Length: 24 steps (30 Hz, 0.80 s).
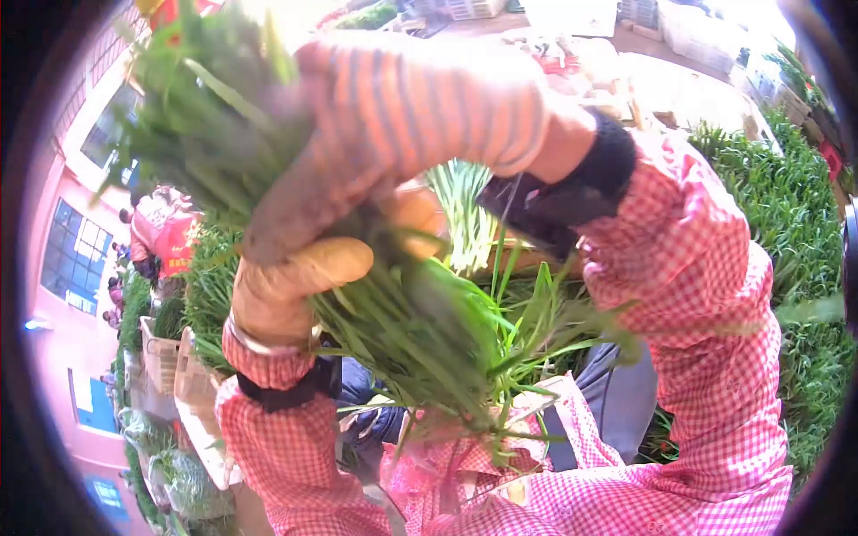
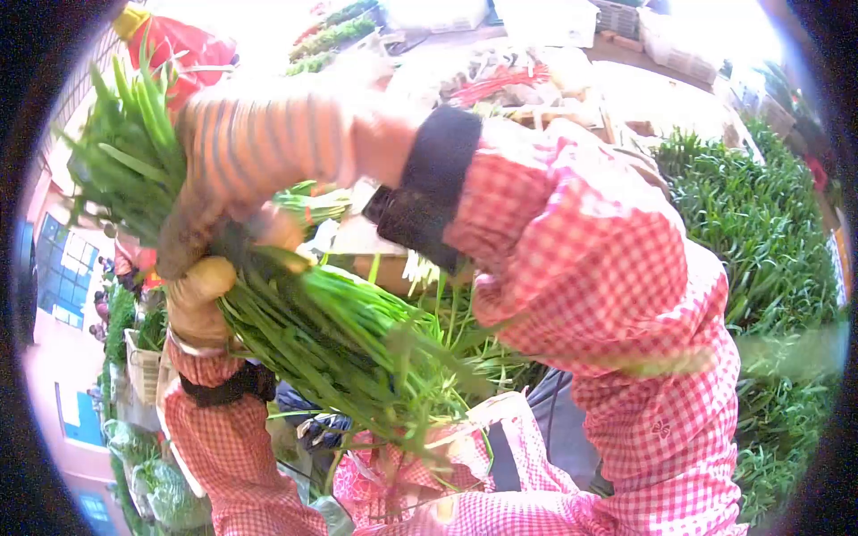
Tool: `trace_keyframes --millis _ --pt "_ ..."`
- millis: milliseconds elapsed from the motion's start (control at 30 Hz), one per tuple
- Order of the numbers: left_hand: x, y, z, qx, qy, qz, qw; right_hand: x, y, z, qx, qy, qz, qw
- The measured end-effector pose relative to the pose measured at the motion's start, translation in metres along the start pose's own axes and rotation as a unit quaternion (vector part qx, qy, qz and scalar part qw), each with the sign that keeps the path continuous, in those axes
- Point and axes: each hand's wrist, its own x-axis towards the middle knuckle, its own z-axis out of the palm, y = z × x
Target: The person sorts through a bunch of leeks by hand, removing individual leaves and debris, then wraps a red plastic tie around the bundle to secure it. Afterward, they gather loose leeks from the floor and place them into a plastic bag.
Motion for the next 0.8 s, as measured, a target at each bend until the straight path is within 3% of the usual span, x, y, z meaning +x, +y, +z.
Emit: trace_keyframes --millis 67,133,167,267,300,400,500,600,700,733,767,800 --pt "-0.026 -0.009 -0.009 0.005 0.078 -0.019 0.997 0.0 -0.013 0.027 0.129 0.064 0.115 0.983" --pt "-0.051 -0.02 -0.017 -0.009 0.16 -0.022 0.987 0.004 -0.034 0.056 0.257 0.12 0.222 0.933" --pt "-0.06 -0.024 -0.02 -0.034 0.221 -0.008 0.975 0.001 -0.052 0.065 0.277 0.088 0.263 0.92" --pt "-0.081 -0.018 -0.03 0.019 0.292 -0.013 0.956 -0.011 -0.102 0.11 0.29 -0.003 0.381 0.878" --pt "-0.088 -0.009 -0.026 -0.004 0.305 -0.045 0.951 -0.018 -0.113 0.13 0.247 -0.017 0.376 0.893" --pt "-0.101 -0.007 -0.03 -0.018 0.342 0.063 0.937 -0.059 -0.122 0.182 0.137 -0.065 0.412 0.898" --pt "-0.12 -0.009 -0.057 -0.054 0.339 0.109 0.933 -0.09 -0.132 0.213 0.126 -0.144 0.468 0.863" --pt "-0.135 -0.012 -0.07 -0.067 0.355 0.133 0.923 -0.117 -0.14 0.237 0.123 -0.123 0.546 0.82" --pt "-0.156 -0.007 -0.085 -0.086 0.321 0.164 0.929 -0.147 -0.148 0.253 0.139 -0.341 0.575 0.731" --pt "-0.167 -0.005 -0.094 -0.094 0.3 0.173 0.933 -0.177 -0.159 0.266 0.125 -0.267 0.533 0.793" --pt "-0.179 -0.004 -0.102 -0.097 0.328 0.183 0.922 -0.182 -0.16 0.256 0.097 -0.35 0.538 0.761" --pt "-0.187 -0.005 -0.109 -0.084 0.329 0.198 0.92 -0.205 -0.156 0.266 0.131 -0.316 0.581 0.739"
